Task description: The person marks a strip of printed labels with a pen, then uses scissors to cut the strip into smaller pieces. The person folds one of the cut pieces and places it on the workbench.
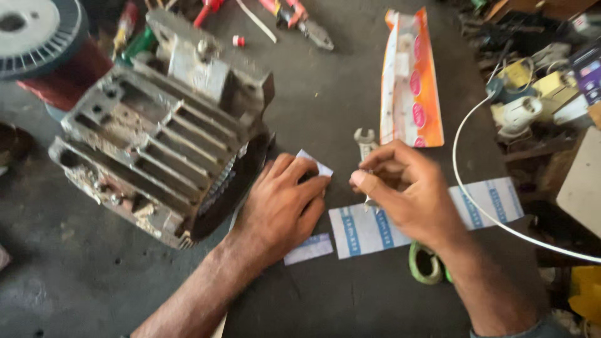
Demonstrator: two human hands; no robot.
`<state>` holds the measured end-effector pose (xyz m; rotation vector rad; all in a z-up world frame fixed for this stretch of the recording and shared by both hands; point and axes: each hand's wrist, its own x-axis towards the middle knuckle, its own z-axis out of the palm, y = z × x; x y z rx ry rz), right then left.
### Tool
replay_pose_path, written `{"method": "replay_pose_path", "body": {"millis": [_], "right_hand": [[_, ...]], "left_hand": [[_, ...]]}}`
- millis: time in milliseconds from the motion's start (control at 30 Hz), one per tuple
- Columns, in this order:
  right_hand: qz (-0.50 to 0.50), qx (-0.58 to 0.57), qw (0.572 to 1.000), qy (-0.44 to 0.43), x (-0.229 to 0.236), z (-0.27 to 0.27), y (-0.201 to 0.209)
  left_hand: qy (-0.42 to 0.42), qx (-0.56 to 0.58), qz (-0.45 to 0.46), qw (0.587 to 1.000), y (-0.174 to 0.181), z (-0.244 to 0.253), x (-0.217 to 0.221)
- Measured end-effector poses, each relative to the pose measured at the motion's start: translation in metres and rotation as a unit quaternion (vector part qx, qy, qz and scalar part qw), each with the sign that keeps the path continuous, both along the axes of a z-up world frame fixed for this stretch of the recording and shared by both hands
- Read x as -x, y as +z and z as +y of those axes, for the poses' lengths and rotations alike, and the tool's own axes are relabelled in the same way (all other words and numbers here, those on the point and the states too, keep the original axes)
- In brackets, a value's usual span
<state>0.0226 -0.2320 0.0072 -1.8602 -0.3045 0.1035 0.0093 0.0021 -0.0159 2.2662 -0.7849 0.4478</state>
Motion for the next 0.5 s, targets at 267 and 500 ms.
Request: {"method": "replay_pose_path", "body": {"millis": [267,500], "right_hand": [[0.077,0.082,0.992,-0.06,-0.004,0.012,0.002],[-0.017,0.146,0.987,-0.07,0.0,0.008,-0.001]], "left_hand": [[-0.012,-0.019,-0.028,0.999,0.004,-0.005,-0.001],[-0.013,-0.05,-0.067,0.996,-0.012,-0.01,-0.004]]}}
